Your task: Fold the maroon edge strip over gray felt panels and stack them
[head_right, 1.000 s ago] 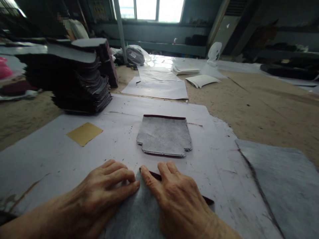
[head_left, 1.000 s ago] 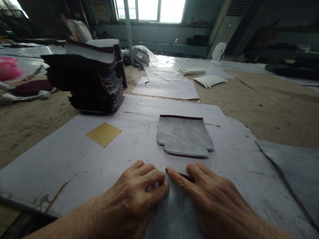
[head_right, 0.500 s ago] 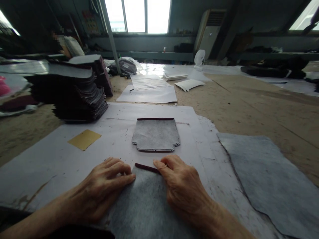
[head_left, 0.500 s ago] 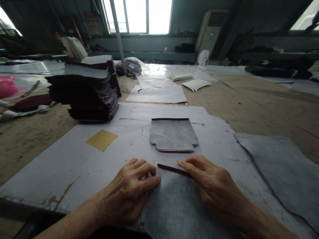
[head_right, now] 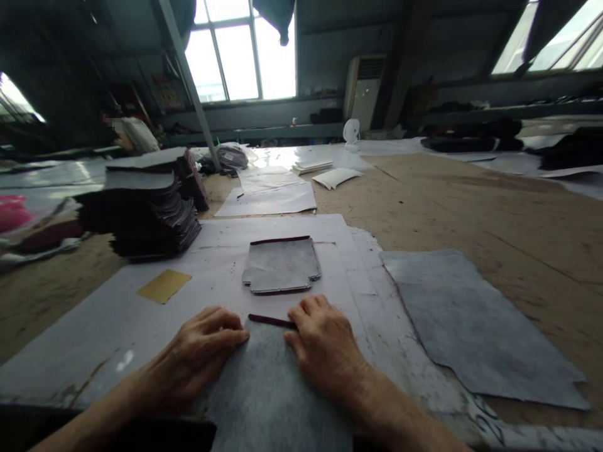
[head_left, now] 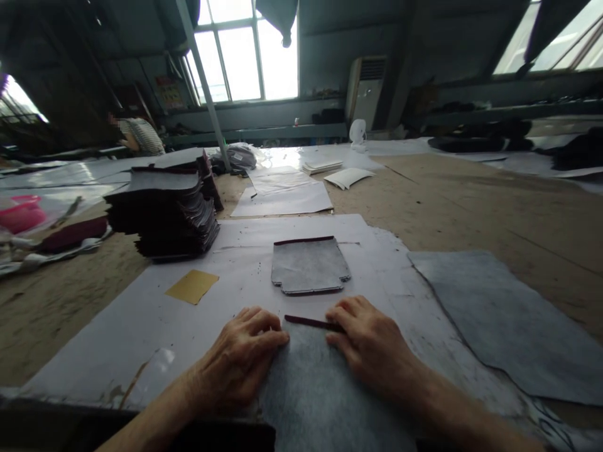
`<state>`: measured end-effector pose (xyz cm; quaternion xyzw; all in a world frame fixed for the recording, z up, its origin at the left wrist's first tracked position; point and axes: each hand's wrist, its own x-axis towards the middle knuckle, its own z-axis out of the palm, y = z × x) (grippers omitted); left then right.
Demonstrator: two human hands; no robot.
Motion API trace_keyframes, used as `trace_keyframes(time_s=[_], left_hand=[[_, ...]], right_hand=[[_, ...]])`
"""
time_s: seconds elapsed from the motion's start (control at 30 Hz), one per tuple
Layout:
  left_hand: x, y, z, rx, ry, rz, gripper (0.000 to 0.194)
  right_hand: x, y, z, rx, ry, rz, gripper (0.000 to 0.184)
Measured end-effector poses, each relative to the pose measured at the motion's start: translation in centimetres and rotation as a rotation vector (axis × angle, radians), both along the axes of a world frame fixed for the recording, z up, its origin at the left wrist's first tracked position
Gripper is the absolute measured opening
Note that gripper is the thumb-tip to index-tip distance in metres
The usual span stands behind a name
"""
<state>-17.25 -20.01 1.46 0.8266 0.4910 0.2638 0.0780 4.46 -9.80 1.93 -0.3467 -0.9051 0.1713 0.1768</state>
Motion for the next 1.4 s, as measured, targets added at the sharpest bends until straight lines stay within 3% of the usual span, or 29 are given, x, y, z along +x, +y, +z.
trace_keyframes(time_s=[0.1,0.2,0.3,0.37,0.6,0.7,0.87,0.97,1.07,1.2,1.4], left_hand=[[-0.4,-0.1,-0.2,0.044,-0.072,0.073,0.031],[-0.2,0.5,-0.2,0.176,-0.018,0.114,0.036],[0.8,1.4,0.0,0.311,0.065,0.03,0.034],[1.5,1.8,0.2,0.319,0.099,-0.022,0.027],[1.7,1.6,0.6,0.275,0.056,0.067,0.022],[1.4,1.6,1.2,0.172,-0.032,0.099,0.02],[0.3,2.7,2.2,-0.247,-0.155,0.236,0.034],[-0.8,4.1,3.2,-0.388,-0.276,0.31,0.029],[-2.0,6.6,4.8,-0.421,-0.335,0.283,0.031],[-3.4,11.1,5.7,-0.321,-0.223,0.306,0.031],[-3.6,16.1,3.0,-0.098,-0.111,0.492,0.02]], right_hand=[[-0.3,-0.8,0.5,-0.006,-0.083,-0.022,0.012],[-0.9,-1.6,0.9,0.05,-0.047,0.039,0.014],[-1.2,-2.2,1.2,0.146,0.0,0.133,0.014],[-0.9,-2.2,1.5,0.166,0.02,0.147,0.012],[3.0,-0.5,3.3,-0.179,0.096,-0.004,0.015],[3.8,0.2,3.4,-0.274,0.112,-0.069,0.014],[3.3,2.2,3.7,-0.429,0.184,-0.18,0.013],[2.8,4.4,4.6,-0.558,0.259,-0.164,0.013],[2.2,7.3,5.6,-0.617,0.275,-0.067,0.019],[0.2,11.3,5.3,-0.495,0.235,0.0,0.022],[-3.6,14.6,2.8,-0.117,0.16,-0.17,0.008]])
